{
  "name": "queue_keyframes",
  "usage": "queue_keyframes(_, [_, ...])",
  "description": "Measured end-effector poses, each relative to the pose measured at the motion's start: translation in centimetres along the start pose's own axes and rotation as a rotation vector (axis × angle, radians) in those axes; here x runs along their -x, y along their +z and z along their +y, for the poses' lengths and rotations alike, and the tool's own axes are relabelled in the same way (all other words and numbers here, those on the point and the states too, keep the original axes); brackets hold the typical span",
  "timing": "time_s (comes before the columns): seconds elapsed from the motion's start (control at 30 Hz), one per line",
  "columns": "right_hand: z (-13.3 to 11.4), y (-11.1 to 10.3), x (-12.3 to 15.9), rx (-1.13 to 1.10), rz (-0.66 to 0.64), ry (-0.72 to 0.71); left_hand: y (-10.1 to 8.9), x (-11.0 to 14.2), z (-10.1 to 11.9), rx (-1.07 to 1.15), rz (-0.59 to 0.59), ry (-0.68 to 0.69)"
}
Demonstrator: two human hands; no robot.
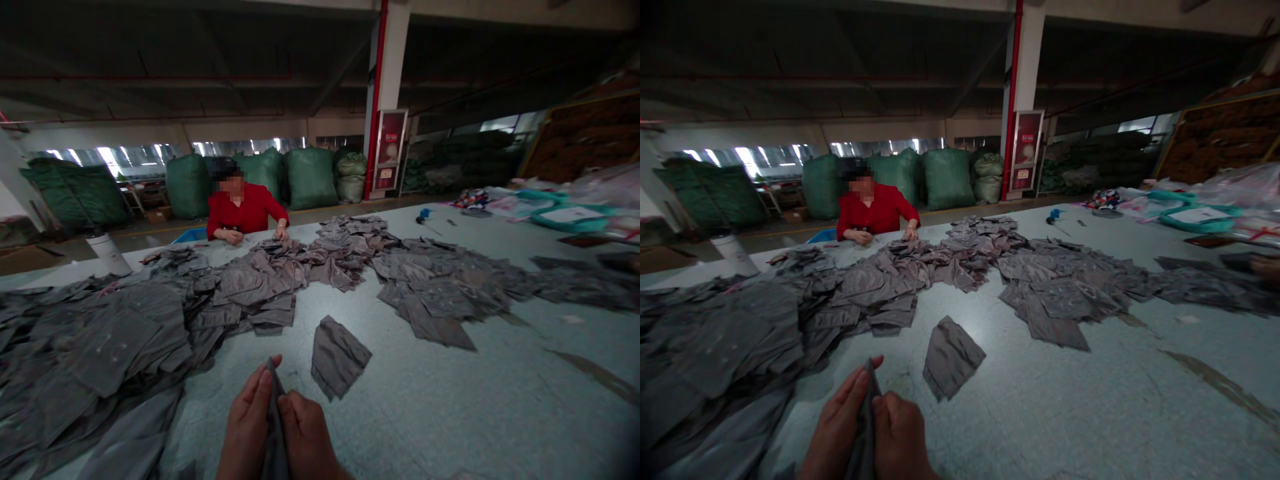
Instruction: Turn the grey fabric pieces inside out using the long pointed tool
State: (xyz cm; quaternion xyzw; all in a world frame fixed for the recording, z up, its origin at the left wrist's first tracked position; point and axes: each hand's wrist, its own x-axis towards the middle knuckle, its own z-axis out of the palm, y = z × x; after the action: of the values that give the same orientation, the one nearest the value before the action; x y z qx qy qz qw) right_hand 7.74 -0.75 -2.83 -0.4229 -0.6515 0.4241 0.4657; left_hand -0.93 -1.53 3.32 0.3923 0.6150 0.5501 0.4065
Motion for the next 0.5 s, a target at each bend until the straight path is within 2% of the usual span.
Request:
queue_keyframes(0.13, [-0.8,-0.2,-0.7,-0.026,0.015,-0.046,-0.1,-0.6,1.3,-0.116,-0.035,0.037])
queue_keyframes(0.2, [-0.7,0.1,-0.5,-0.050,0.033,-0.031,-0.2,-0.5,0.9,-0.116,-0.027,0.061])
queue_keyframes(0.33, [0.2,0.6,0.6,-0.112,0.019,0.022,-0.4,0.4,-0.8,-0.014,-0.022,-0.032])
queue_keyframes(0.43, [0.3,-0.2,0.5,-0.154,-0.020,0.042,0.0,0.5,-0.8,-0.009,0.001,-0.021])
queue_keyframes(0.5, [-0.6,-1.3,-0.3,-0.156,-0.032,0.034,0.5,0.1,0.1,-0.021,0.072,-0.018])
